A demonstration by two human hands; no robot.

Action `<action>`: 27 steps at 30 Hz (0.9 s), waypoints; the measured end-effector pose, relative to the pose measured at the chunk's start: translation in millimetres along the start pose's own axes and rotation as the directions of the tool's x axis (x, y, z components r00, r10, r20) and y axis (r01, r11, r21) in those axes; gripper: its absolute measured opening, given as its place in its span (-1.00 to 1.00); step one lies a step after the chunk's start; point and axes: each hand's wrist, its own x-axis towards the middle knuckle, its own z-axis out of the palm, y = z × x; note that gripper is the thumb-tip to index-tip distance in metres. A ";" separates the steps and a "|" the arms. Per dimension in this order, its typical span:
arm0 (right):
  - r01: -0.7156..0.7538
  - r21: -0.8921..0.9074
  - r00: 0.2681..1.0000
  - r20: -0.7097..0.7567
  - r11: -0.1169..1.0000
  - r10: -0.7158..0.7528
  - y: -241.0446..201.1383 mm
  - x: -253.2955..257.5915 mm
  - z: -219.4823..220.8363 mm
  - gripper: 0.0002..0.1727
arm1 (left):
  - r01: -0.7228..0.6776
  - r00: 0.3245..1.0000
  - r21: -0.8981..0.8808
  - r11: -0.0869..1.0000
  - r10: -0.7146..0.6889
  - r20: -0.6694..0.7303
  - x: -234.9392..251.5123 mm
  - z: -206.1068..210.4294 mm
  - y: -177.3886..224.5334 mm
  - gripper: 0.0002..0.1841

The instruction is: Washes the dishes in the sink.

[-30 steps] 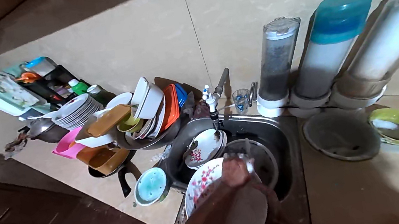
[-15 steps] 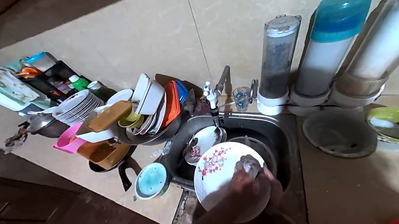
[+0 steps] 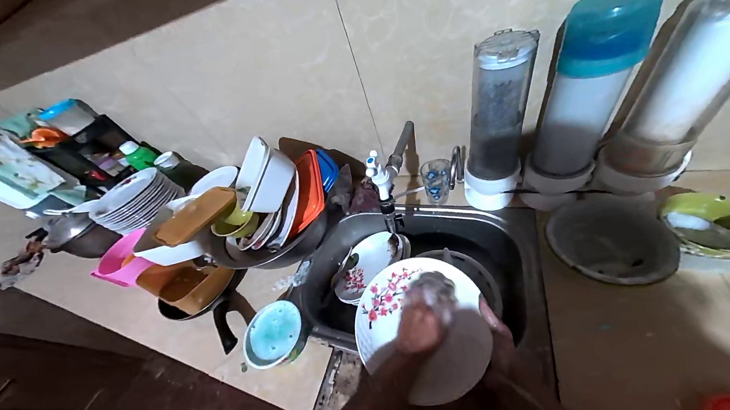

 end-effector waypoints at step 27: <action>0.076 -0.147 0.969 -0.222 0.986 -0.107 -12.0 9.8 9.5 -0.45 | 0.342 0.685 0.460 0.819 -0.553 0.475 5.2 -69.6 -27.8 -0.53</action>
